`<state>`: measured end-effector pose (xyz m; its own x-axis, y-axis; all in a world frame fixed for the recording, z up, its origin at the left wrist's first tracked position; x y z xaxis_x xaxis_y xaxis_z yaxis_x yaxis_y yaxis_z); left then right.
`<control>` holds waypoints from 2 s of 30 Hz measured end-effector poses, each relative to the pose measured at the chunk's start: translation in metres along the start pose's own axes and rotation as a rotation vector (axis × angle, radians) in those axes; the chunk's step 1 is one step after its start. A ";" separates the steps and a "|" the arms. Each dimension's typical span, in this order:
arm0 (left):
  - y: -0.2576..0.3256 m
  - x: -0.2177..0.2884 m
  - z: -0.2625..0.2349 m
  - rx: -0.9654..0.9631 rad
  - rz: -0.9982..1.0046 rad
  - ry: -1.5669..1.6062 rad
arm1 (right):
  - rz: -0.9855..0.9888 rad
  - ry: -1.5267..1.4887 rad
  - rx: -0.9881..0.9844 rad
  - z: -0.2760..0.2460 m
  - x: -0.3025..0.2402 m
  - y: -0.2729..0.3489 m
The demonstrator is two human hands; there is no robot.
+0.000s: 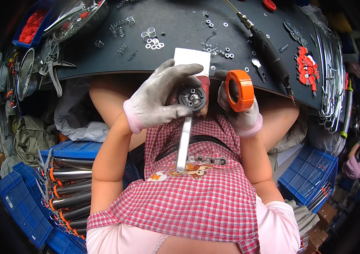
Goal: The person assembles caulking guns by driving screws into handles with a power screwdriver, attaching plunger parts to rods, fastening metal barrels and caps, and placing finished caulking guns into a crate.
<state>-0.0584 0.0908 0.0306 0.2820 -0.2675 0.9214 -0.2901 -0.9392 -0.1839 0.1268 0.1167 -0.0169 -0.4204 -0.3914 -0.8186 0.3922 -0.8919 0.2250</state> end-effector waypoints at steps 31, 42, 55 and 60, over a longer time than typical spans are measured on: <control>0.015 -0.001 0.004 0.154 0.114 -0.387 | -0.370 1.895 -0.034 0.086 -0.047 -0.010; 0.028 0.010 0.030 0.543 0.136 -0.594 | -0.440 0.765 0.105 0.018 -0.018 0.044; 0.025 0.011 0.045 0.702 0.031 -0.562 | -0.064 1.570 0.651 -0.245 -0.274 -0.113; 0.034 0.011 0.045 0.699 0.013 -0.541 | -0.123 1.684 0.711 -0.262 -0.263 -0.137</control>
<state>-0.0241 0.0461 0.0187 0.7280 -0.1781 0.6620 0.2791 -0.8051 -0.5235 0.3980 0.4012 0.0295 0.9328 -0.1074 -0.3441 -0.1440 -0.9861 -0.0824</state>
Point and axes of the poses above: each hand's wrist, its own y-axis away from the middle knuckle, its own z-axis out of the palm, x = y × z, the point moved 5 cm from there along -y, towards the middle knuckle, and after that the axes turned 4 degrees about x, right-handed, at the moved point
